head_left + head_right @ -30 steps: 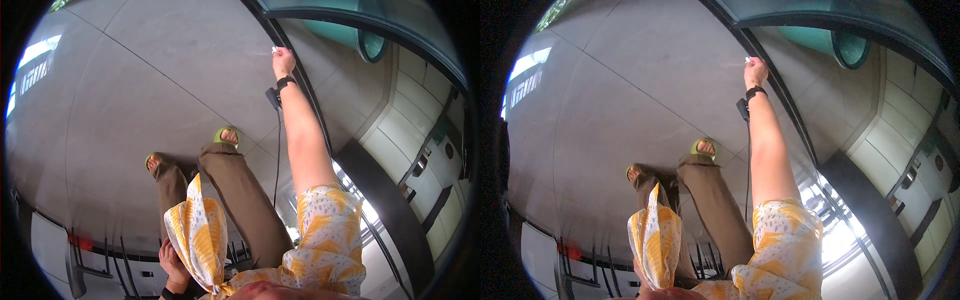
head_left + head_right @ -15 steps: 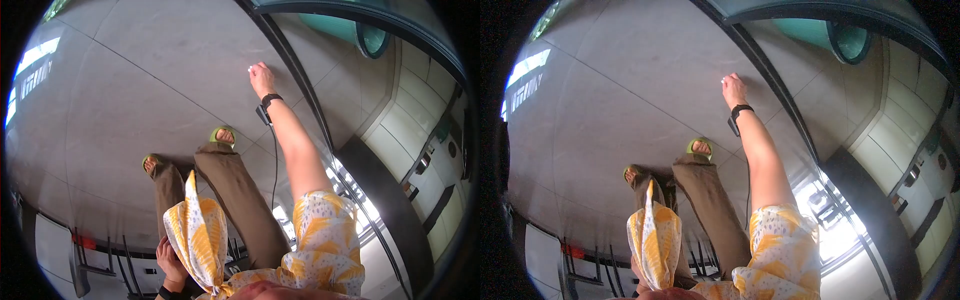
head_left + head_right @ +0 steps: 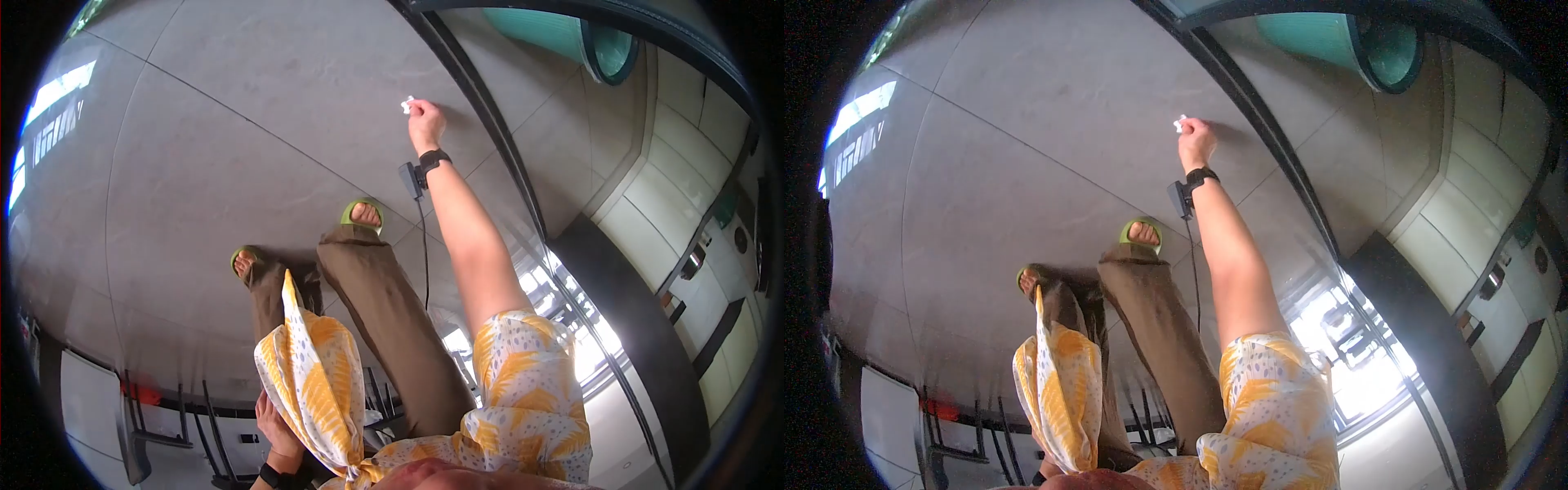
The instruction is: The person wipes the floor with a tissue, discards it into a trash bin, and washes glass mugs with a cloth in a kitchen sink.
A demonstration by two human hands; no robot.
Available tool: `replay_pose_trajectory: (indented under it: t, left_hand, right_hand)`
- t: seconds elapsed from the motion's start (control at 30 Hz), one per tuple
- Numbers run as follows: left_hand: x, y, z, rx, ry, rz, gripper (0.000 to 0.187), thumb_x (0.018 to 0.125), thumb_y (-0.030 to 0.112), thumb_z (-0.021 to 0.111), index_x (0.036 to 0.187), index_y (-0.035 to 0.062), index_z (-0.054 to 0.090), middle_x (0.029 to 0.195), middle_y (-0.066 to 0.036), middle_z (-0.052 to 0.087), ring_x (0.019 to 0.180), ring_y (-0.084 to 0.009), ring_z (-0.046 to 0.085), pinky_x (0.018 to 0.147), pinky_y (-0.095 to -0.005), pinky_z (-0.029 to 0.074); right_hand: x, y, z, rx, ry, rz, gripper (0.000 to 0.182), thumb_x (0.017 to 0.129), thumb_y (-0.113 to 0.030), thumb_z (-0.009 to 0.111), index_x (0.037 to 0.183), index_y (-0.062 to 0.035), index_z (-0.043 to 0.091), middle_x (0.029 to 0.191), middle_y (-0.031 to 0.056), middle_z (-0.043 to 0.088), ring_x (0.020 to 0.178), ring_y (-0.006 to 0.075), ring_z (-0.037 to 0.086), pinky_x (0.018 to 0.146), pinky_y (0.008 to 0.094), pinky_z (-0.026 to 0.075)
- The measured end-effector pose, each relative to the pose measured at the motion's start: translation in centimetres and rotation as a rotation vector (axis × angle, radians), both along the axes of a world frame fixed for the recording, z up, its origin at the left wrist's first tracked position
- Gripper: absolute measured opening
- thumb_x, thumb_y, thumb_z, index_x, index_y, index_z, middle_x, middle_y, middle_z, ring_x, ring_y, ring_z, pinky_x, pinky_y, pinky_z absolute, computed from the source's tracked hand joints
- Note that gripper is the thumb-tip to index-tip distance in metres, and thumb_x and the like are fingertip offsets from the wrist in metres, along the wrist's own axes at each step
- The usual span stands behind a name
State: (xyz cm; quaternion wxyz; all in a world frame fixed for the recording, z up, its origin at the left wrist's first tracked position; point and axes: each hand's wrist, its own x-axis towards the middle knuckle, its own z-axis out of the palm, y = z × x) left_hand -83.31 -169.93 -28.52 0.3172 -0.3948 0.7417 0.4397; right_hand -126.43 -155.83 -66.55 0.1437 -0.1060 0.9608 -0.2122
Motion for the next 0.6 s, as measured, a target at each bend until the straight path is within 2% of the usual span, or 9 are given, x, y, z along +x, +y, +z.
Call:
replay_pose_trajectory:
  t: [0.2,0.27,0.33,0.37,0.4,0.47,0.5,0.57,0.6]
  left_hand:
    - [-1.0,-0.2,0.0,0.025,-0.054,0.034,0.035,0.072,0.021,0.057,0.099,-0.0012,0.058,0.1,-0.014,0.059,0.103,-0.0335,0.05,0.088,-0.0421,0.038]
    - [-0.3,0.1,-0.1,0.01,-0.053,0.031,0.034,0.072,0.02,0.057,0.099,-0.0007,0.058,0.1,-0.014,0.059,0.103,-0.033,0.051,0.087,-0.0416,0.039]
    - [0.5,0.3,-0.2,-0.003,-0.012,0.01,0.033,0.072,0.02,0.058,0.098,-0.0001,0.059,0.1,-0.014,0.059,0.103,-0.0329,0.051,0.086,-0.0413,0.039]
    - [0.5,0.3,-0.2,-0.005,-0.013,0.009,0.033,0.072,0.02,0.058,0.098,-0.0001,0.059,0.1,-0.014,0.059,0.103,-0.0329,0.051,0.086,-0.0413,0.039]
    - [0.4,0.2,-0.1,-0.008,0.013,0.038,0.033,0.071,0.021,0.059,0.097,0.0002,0.059,0.099,-0.014,0.059,0.102,-0.033,0.051,0.086,-0.0415,0.04]
    - [0.7,0.3,-0.1,-0.019,0.041,0.065,0.033,0.071,0.021,0.059,0.097,0.0006,0.06,0.099,-0.014,0.059,0.101,-0.0331,0.051,0.085,-0.0417,0.04]
    - [1.5,0.7,-0.3,-0.025,0.035,0.082,0.032,0.071,0.021,0.059,0.097,0.0007,0.06,0.099,-0.014,0.059,0.1,-0.0336,0.051,0.084,-0.042,0.04]
    - [1.9,0.7,-0.2,-0.033,0.031,0.098,0.032,0.071,0.021,0.06,0.096,0.0009,0.06,0.098,-0.014,0.059,0.099,-0.034,0.052,0.084,-0.0422,0.04]
    - [1.5,0.6,-0.1,-0.029,0.028,0.099,0.032,0.071,0.021,0.06,0.096,0.0009,0.06,0.098,-0.013,0.059,0.098,-0.0343,0.052,0.083,-0.0423,0.041]
  right_hand:
    - [3.6,0.6,-0.4,-0.093,0.015,0.034,0.001,0.07,-0.008,0.065,0.071,-0.0073,0.065,0.082,0.0084,0.061,0.073,0.0238,0.059,0.065,0.0345,0.048]
    - [5.1,0.8,-0.1,-0.106,-0.004,0.092,0.004,0.07,-0.006,0.063,0.074,-0.0078,0.062,0.084,0.0089,0.058,0.074,0.0258,0.057,0.065,0.0369,0.048]
    - [6.5,0.9,0.3,0.004,0.125,0.327,0.01,0.071,-0.005,0.061,0.079,-0.0082,0.059,0.085,0.0094,0.056,0.075,0.028,0.055,0.065,0.0392,0.047]
    - [7.2,1.1,0.7,0.152,0.042,0.374,0.013,0.072,-0.004,0.06,0.083,-0.0081,0.056,0.086,0.0094,0.055,0.075,0.0298,0.055,0.065,0.0403,0.046]
    - [7.6,1.0,0.9,0.15,0.039,0.374,0.013,0.072,-0.004,0.06,0.083,-0.0081,0.056,0.086,0.0094,0.055,0.075,0.0298,0.055,0.065,0.0403,0.046]
    - [8.2,0.9,0.6,0.336,-0.141,0.321,0.012,0.072,-0.005,0.061,0.082,-0.0075,0.055,0.085,0.0084,0.056,0.076,0.0284,0.056,0.064,0.039,0.046]
    - [7.9,0.6,0.4,0.328,-0.14,0.318,0.012,0.072,-0.005,0.061,0.082,-0.0075,0.055,0.085,0.0084,0.056,0.076,0.0284,0.056,0.064,0.039,0.046]
    - [6.0,-0.1,0.3,0.006,-0.115,-0.121,0.012,0.07,-0.004,0.062,0.081,-0.0068,0.057,0.085,0.0082,0.058,0.076,0.0272,0.057,0.063,0.0379,0.046]
    - [4.8,-0.6,0.2,0.005,-0.116,-0.123,0.012,0.07,-0.004,0.062,0.081,-0.0068,0.057,0.085,0.0082,0.058,0.076,0.0272,0.057,0.063,0.0379,0.046]
